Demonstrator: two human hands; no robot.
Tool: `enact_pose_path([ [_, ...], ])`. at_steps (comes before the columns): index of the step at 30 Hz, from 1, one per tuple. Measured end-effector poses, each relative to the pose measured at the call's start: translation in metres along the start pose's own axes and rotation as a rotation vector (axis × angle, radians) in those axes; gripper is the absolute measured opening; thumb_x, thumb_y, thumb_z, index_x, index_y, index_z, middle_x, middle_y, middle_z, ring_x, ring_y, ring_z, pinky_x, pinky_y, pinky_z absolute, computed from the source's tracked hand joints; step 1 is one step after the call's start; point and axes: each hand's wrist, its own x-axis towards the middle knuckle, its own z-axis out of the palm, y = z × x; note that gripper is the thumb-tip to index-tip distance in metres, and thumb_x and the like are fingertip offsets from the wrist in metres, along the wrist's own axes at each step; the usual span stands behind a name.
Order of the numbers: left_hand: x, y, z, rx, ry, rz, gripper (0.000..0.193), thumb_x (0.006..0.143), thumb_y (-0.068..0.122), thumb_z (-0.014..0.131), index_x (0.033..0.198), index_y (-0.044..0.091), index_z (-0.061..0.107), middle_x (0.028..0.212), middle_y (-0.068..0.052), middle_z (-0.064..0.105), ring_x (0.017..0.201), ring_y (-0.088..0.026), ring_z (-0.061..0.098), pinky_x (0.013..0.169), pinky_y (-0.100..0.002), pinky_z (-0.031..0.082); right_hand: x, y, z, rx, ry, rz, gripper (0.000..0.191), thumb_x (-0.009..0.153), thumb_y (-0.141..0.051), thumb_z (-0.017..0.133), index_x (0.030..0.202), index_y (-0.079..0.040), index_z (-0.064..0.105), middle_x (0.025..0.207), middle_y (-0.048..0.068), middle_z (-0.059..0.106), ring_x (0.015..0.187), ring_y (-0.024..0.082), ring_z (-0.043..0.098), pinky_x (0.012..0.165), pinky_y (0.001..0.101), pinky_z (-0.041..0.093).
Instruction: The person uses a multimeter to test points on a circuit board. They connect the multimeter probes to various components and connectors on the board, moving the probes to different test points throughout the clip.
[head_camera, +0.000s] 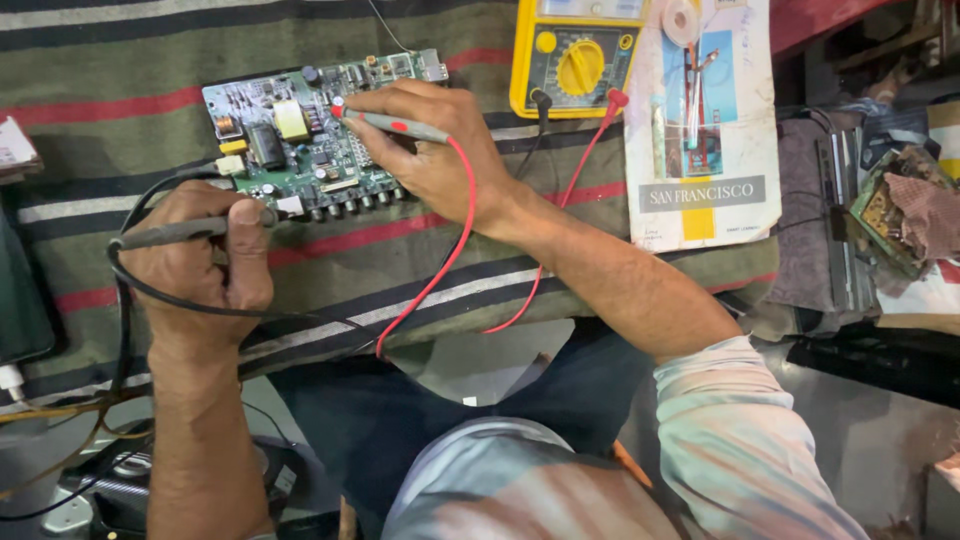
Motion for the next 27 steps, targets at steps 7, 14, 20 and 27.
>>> enact_pose_path([
  [7, -0.005, -0.009, 0.005, 0.026, 0.006, 0.033, 0.029, 0.12, 0.013, 0.065, 0.095, -0.001, 0.06, 0.089, -0.015, 0.067, 0.08, -0.033, 0.068, 0.071, -0.04, 0.052, -0.001, 0.004, 0.0, 0.012, 0.019, -0.052, 0.017, 0.1, -0.012, 0.077, 0.115, -0.003, 0.074, 0.096, 0.01, 0.075, 0.078, 0.017, 0.074, 0.068, 0.0296, 0.056],
  [14, 0.0, -0.002, 0.003, 0.049, -0.005, 0.006, 0.032, 0.12, 0.016, 0.062, 0.092, -0.001, 0.062, 0.084, -0.016, 0.066, 0.074, -0.033, 0.066, 0.067, -0.04, 0.05, -0.001, 0.006, 0.0, 0.027, 0.02, -0.074, 0.017, 0.1, -0.011, 0.078, 0.116, -0.006, 0.073, 0.099, 0.01, 0.075, 0.081, 0.019, 0.075, 0.071, 0.0302, 0.058],
  [20, 0.001, 0.0, 0.004, 0.016, 0.006, -0.005, 0.031, 0.119, 0.015, 0.061, 0.092, 0.0, 0.062, 0.083, -0.015, 0.065, 0.074, -0.032, 0.065, 0.068, -0.039, 0.049, -0.024, -0.014, -0.072, -0.286, 0.072, -0.135, 0.044, 0.096, 0.007, 0.066, 0.136, -0.01, 0.065, 0.121, 0.011, 0.07, 0.103, 0.028, 0.072, 0.089, 0.0359, 0.06],
  [27, -0.004, -0.009, 0.006, 0.05, 0.006, 0.044, 0.028, 0.119, 0.011, 0.063, 0.094, -0.001, 0.063, 0.084, -0.016, 0.065, 0.077, -0.034, 0.066, 0.069, -0.041, 0.049, -0.057, 0.021, -0.149, -0.807, 0.144, -0.132, 0.024, 0.099, 0.002, 0.073, 0.121, -0.003, 0.065, 0.111, 0.015, 0.058, 0.105, 0.034, 0.056, 0.09, 0.0452, 0.045],
])
